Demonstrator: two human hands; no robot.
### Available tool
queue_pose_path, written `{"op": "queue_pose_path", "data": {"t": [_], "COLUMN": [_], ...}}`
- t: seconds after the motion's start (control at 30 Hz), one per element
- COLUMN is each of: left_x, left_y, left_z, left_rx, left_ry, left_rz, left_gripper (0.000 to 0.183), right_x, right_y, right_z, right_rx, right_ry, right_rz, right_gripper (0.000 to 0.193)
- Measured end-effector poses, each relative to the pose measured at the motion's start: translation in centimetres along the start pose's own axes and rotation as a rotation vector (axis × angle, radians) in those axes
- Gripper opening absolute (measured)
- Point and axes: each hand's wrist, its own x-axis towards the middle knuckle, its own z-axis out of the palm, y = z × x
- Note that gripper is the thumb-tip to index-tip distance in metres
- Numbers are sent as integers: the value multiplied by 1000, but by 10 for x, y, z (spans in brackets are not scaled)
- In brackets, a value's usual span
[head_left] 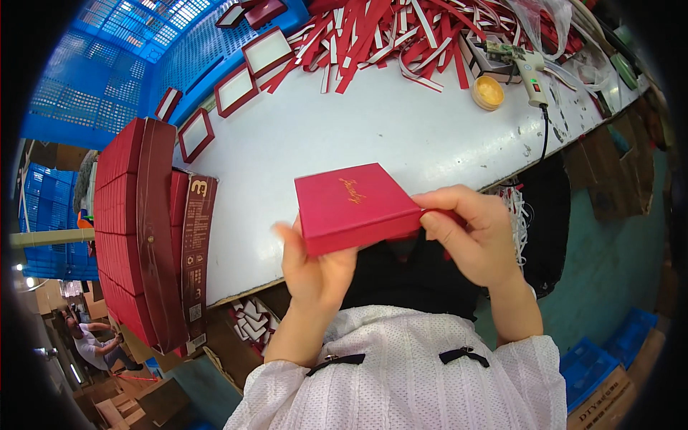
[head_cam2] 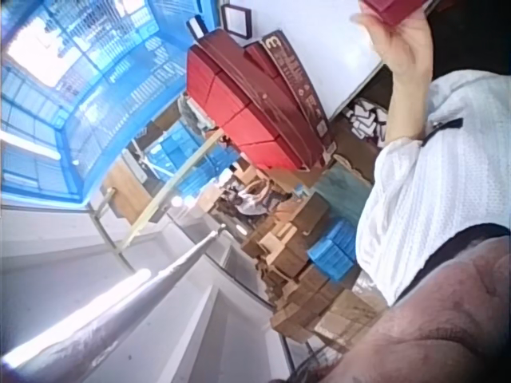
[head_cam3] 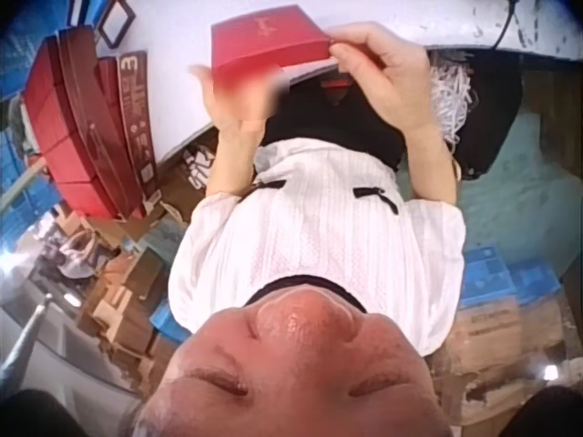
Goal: The person wraps small red boxes with red ribbons by hand. They pick up a box, thread a ribbon through a slot, pull it tight, and place the finished box into a stack. The process is repeated continuously throughout the video.
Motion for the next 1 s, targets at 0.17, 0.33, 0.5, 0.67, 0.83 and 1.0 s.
{"op": "queue_pose_path", "data": {"t": [0.17,0.33,0.5,0.67,0.83,1.0], "left_x": [7,13,9,8,16,20], "left_y": [-27,0,1,-1,-32,-25], "left_z": [-15,-2,3,-11,-20,-7], "left_rx": [612,66,-272,-471,240,321], "left_ry": [48,47,91,57,-59,123], "left_rz": [339,-19,-143,-230,81,126], "left_gripper": [26,28,32,38,50,31], "right_x": [-6,0,5,2,-1,1], "right_y": [1,9,13,10,5,8], "right_z": [17,-21,-11,-8,4,-3], "right_rx": [-123,7,-53,-54,-214,-349], "right_ry": [51,85,106,119,103,145], "right_rz": [-129,18,-68,-98,-197,-262], "right_gripper": [15,15,14,15,17,17]}}
